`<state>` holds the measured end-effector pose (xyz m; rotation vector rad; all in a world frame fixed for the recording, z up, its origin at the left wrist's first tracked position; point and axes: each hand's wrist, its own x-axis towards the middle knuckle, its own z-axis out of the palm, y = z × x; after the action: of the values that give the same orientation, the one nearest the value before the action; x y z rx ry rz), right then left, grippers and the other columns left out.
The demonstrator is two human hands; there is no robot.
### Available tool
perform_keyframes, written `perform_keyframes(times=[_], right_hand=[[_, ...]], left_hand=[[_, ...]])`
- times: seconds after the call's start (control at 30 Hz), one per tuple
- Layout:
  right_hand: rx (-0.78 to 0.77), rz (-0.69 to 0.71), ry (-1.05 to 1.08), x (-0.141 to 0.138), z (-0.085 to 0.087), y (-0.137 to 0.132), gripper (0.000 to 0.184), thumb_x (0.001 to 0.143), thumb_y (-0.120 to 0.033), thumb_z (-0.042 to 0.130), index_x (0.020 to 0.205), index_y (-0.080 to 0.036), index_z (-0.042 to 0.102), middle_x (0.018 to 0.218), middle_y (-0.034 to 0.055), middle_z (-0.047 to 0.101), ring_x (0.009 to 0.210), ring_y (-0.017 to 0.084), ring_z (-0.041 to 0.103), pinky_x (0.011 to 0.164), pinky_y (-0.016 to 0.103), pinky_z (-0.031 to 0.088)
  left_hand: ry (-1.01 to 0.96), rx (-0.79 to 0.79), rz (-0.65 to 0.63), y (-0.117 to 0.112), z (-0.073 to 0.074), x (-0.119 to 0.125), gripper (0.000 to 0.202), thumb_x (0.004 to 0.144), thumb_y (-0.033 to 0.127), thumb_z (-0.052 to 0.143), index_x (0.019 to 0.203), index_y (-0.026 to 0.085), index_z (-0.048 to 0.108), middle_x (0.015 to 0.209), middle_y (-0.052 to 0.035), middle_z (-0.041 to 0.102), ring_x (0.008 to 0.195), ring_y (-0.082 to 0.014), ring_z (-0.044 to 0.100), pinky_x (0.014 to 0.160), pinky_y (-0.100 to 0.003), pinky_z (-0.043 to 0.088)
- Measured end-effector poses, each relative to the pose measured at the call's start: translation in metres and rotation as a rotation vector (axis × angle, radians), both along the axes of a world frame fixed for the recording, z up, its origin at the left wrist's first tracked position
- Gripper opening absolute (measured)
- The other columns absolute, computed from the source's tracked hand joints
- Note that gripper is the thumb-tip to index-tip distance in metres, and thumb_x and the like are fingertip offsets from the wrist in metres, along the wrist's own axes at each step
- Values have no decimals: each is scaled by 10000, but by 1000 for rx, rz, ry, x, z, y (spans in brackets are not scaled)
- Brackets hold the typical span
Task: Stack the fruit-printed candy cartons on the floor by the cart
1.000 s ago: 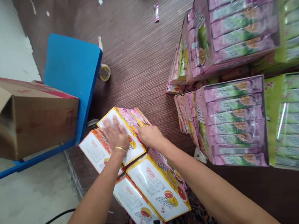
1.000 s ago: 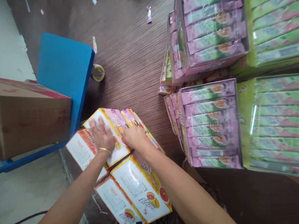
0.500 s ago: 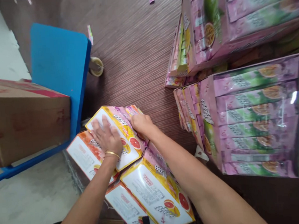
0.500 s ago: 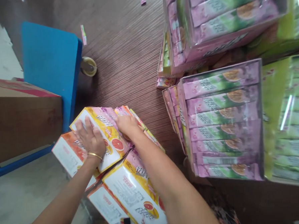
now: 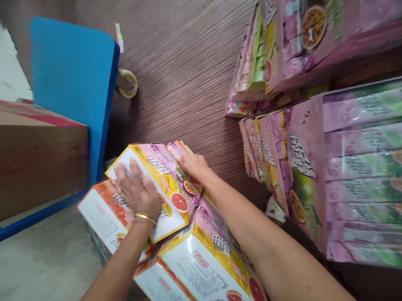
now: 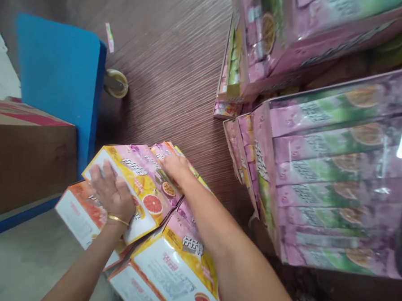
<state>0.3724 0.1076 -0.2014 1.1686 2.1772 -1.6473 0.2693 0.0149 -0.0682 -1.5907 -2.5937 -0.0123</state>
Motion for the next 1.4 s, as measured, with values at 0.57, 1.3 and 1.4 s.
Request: perform_keyframes(times=[0.57,1.3,1.4], right_hand=[[-56,6,-72,12,-53,-19,519,988,-407,245,1124,-164,683,1163,162,670,1116,257,623,903,355,503],[-133,3,-281,82,-114,-72,546,987,-448,199,1103,-214,679,1067,141,706,1015,253,663,831,354,511],[-115,-184,-310,51,-135,-35,574,998,-402,115,1235,-208,600,1171,156,669,1097,256,633,875,386,500]], left_hand=[[-6,36,-85,0,5,-3,637,951,425,294,1506,113,310,1566,-168,212,1457,-320,171,1193,-513,127],[1,62,-214,-4,5,-11,599,950,412,317,1533,302,235,1598,3,178,1455,-299,167,1210,-464,109],[-31,68,-156,-2,8,-6,620,928,435,322,1528,291,261,1589,24,204,1454,-295,163,1218,-446,90]])
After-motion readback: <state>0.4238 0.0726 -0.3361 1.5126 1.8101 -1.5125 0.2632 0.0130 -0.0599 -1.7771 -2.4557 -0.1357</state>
